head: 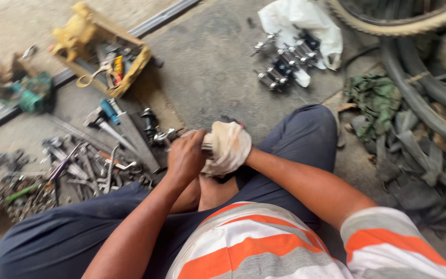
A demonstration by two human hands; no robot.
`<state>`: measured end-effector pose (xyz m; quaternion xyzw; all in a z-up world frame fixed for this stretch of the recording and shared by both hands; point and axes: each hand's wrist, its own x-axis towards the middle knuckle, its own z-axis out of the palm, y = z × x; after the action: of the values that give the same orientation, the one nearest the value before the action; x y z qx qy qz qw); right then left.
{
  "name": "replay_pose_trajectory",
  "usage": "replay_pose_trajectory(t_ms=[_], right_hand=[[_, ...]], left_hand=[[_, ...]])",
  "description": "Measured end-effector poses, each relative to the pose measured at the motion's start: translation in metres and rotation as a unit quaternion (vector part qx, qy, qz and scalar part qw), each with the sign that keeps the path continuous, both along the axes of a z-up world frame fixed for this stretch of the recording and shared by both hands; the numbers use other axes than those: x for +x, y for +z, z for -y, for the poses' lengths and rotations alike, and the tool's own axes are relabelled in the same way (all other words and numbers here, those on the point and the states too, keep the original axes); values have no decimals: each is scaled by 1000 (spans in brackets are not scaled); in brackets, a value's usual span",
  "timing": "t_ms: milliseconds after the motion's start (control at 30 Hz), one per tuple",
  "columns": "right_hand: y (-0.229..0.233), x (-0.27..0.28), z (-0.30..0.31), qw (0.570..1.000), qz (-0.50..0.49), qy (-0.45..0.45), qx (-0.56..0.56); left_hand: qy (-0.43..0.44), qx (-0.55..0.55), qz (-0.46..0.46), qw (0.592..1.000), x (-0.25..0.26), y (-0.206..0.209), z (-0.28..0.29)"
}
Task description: The person sits on the floor and wipes several cylindrical metal parts with a cloth. They handle each part individually, rotating it to clean different sides, and place the cleaned parts on a white plastic bag on the floor.
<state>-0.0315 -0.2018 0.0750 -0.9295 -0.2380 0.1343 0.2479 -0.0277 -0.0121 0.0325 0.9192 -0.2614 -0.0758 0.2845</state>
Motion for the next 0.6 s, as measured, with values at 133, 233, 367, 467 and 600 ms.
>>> replay_pose_trajectory(t_ms=[133, 233, 367, 467, 600], right_hand=[[-69, -31, 19, 985, 93, 96, 110], [-101, -42, 25, 974, 132, 141, 120], [-88, -28, 24, 971, 163, 142, 99], [-59, -8, 18, 986, 105, 116, 55], [-34, -6, 8, 987, 110, 110, 42]], left_hand=[[-18, -32, -506, 862, 6, -11, -3], [-120, 69, -519, 844, -5, -20, -8], [-38, 80, -158, 983, -20, -21, -3], [17, 35, 20, 999, -28, -12, 6], [-2, 56, -2, 998, -20, 3, 6]])
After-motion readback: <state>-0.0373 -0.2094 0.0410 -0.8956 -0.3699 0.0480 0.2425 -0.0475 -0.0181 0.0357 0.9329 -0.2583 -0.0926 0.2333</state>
